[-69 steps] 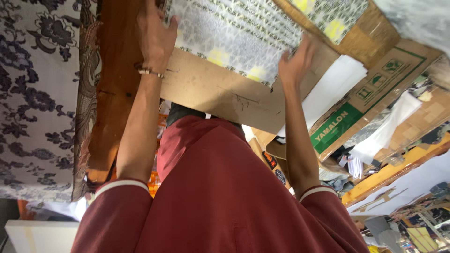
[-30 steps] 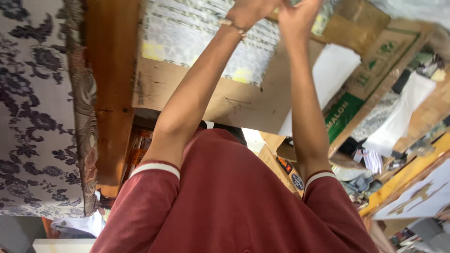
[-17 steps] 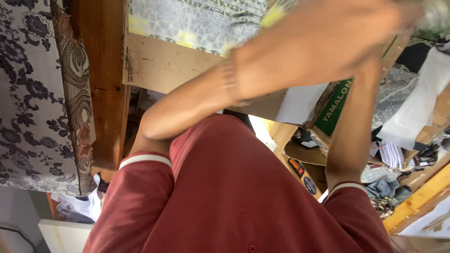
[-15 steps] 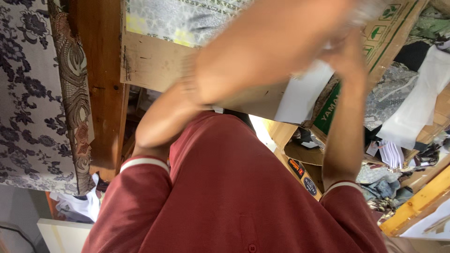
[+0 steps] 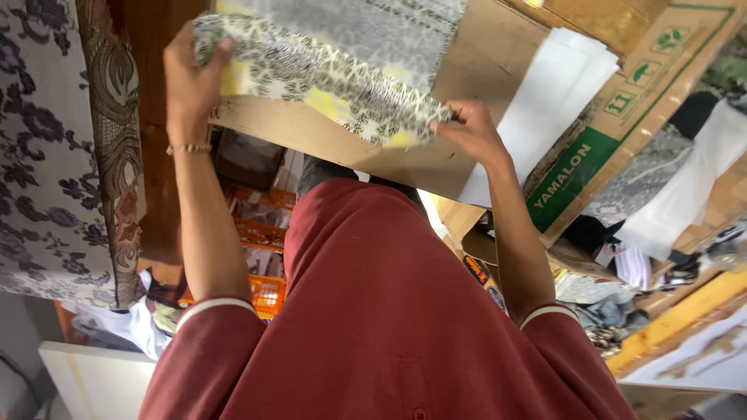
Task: The person repeatedly wraps a patterned fabric piece with a white sheet on a wooden table, then stacks the wrapped bundle. The process is repeated multiple times with the same materials.
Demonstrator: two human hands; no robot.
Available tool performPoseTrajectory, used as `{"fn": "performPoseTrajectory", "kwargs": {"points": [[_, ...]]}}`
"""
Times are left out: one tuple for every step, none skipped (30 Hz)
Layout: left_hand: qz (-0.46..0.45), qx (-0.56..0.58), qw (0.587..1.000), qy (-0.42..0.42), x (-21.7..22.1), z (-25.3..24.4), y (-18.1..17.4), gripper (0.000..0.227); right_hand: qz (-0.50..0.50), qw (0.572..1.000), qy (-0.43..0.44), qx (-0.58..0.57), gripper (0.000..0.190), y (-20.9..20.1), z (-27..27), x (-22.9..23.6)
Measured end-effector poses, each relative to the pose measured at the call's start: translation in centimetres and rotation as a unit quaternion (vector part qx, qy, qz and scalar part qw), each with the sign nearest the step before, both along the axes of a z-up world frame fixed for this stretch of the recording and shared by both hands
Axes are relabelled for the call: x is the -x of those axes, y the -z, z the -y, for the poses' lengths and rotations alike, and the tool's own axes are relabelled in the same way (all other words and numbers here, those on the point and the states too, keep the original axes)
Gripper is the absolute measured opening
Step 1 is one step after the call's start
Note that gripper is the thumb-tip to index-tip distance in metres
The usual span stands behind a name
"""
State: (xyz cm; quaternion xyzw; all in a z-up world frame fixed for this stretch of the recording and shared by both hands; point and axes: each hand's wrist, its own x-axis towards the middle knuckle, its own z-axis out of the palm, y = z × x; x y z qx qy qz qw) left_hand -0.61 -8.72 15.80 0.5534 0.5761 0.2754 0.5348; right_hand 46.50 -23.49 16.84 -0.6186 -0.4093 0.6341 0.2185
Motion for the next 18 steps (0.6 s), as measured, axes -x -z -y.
{"fn": "performPoseTrajectory", "kwargs": {"points": [[0.034,0.03,0.999,-0.014,0.6,-0.1,2.3,0.02,-0.001,1.0,0.015,-0.005,0.011,2.1,-0.5,0.0],[0.068,0.06,0.995,-0.029,0.9,-0.2,4.4,0.023,-0.001,0.999,0.03,-0.009,0.012,4.3,-0.8,0.1],[0.07,0.036,0.997,-0.022,1.3,-0.4,6.1,0.025,0.003,0.998,0.067,0.002,0.011,6.6,-1.0,0.4],[0.071,0.012,0.997,-0.015,1.5,-0.5,7.5,0.028,0.008,0.995,0.103,0.013,0.012,8.8,-1.1,0.6],[0.074,-0.016,0.997,-0.004,1.4,-1.1,8.8,0.031,0.015,0.989,0.143,0.02,0.015,10.9,-1.5,0.7],[0.041,-0.03,0.999,-0.012,1.3,-1.7,9.9,0.027,0.024,0.989,0.147,0.005,0.016,12.6,-1.8,0.6],[0.009,-0.042,0.999,-0.016,1.2,-2.2,10.7,0.024,0.035,0.988,0.153,-0.007,0.018,14.0,-1.8,0.4],[-0.024,-0.054,0.998,-0.021,1.0,-2.7,11.3,0.022,0.045,0.986,0.158,-0.019,0.02,15.0,-1.8,0.1],[-0.023,-0.047,0.998,-0.019,0.9,-2.9,11.6,0.018,0.045,0.983,0.177,-0.023,0.02,15.7,-1.5,0.1],[-0.022,-0.04,0.999,-0.018,0.7,-3.0,11.8,0.014,0.045,0.979,0.195,-0.027,0.021,15.9,-1.3,0.1],[-0.022,-0.037,0.999,-0.016,0.6,-3.6,11.8,0.011,0.042,0.975,0.215,-0.036,0.021,16.0,-1.6,0.4],[-0.018,-0.05,0.998,-0.015,0.4,-3.9,11.6,0.009,0.046,0.975,0.215,-0.044,0.021,15.7,-1.9,0.6],[-0.013,-0.064,0.998,-0.012,0.3,-4.3,11.3,0.008,0.051,0.973,0.218,-0.053,0.021,15.1,-2.3,0.8],[-0.009,-0.078,0.997,-0.009,0.4,-4.5,10.8,0.009,0.055,0.972,0.221,-0.062,0.021,14.4,-2.6,1.2],[-0.01,-0.081,0.997,0.001,0.7,-4.7,10.4,0.009,0.059,0.969,0.235,-0.043,0.02,13.5,-2.7,1.6],[-0.011,-0.083,0.996,0.012,1.3,-4.9,9.9,0.012,0.063,0.966,0.25,-0.024,0.018,12.6,-2.6,1.9],[-0.01,-0.089,0.996,0.024,1.4,-5.1,9.5,0.016,0.069,0.961,0.266,-0.01,0.017,11.8,-3.0,1.8],[-0.014,-0.082,0.996,0.025,1.6,-5.4,9.3,0.017,0.058,0.96,0.273,-0.012,0.016,11.4,-3.4,1.5]]}}
